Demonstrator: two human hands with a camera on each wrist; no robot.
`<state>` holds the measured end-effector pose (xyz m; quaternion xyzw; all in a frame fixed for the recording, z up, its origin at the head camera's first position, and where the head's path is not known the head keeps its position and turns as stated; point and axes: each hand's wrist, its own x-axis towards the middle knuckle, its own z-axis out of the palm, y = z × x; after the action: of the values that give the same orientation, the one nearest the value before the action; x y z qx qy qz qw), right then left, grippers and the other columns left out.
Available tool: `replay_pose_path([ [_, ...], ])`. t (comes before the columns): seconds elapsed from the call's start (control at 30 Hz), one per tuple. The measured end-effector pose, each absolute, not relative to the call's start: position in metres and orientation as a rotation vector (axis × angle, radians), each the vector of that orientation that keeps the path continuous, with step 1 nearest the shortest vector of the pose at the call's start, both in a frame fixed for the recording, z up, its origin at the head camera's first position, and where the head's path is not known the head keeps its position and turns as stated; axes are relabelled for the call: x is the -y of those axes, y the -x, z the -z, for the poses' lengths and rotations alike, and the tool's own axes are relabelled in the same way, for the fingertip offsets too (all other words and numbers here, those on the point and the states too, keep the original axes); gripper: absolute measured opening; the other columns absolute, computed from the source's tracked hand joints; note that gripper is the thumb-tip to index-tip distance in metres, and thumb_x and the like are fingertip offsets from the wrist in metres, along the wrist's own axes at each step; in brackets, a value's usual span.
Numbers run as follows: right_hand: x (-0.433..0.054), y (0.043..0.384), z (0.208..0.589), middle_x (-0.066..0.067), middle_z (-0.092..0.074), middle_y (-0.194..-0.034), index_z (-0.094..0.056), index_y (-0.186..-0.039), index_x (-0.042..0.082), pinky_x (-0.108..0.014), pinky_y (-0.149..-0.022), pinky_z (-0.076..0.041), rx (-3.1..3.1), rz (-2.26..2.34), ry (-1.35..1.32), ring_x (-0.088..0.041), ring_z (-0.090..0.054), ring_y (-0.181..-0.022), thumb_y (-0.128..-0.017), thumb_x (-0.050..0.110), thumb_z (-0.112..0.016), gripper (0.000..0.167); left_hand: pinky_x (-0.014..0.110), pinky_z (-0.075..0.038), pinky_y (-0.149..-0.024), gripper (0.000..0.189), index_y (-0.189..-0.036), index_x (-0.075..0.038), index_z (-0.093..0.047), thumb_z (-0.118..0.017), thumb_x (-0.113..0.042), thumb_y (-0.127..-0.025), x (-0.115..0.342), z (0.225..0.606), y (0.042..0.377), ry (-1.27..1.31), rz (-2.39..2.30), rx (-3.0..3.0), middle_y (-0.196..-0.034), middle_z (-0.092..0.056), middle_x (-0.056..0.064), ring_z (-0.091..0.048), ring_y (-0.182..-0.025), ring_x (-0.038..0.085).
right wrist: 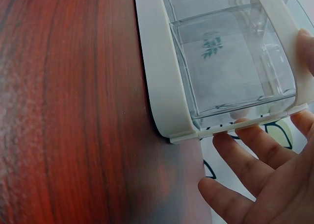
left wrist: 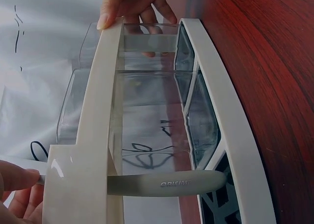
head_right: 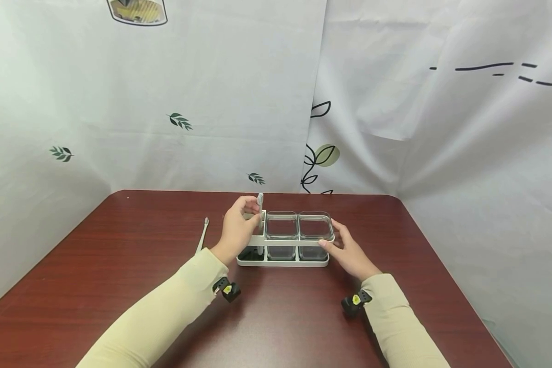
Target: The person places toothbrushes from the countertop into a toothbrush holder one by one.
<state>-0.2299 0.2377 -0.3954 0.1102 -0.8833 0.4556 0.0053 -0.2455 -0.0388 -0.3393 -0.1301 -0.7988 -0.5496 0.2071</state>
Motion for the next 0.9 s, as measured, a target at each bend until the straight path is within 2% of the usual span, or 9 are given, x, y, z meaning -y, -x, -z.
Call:
replay_pose_path([
  [0.9, -0.2374, 0.2305, 0.3961, -0.022, -0.044, -0.135, -0.018, -0.152, 0.011, -0.054, -0.098, -0.041, 2.764, -1.417, -0.352, -0.04, -0.048, -0.122, -0.097, 0.037, -0.057, 0.073, 0.037, -0.052, -0.077, 0.028, -0.114, -0.001, -0.06, -0.062, 0.008, -0.087, 0.0334, 0.3369, 0.2469, 0.347, 1.555, 2.261, -0.099, -0.061, 0.012, -0.061, -0.096, 0.026],
])
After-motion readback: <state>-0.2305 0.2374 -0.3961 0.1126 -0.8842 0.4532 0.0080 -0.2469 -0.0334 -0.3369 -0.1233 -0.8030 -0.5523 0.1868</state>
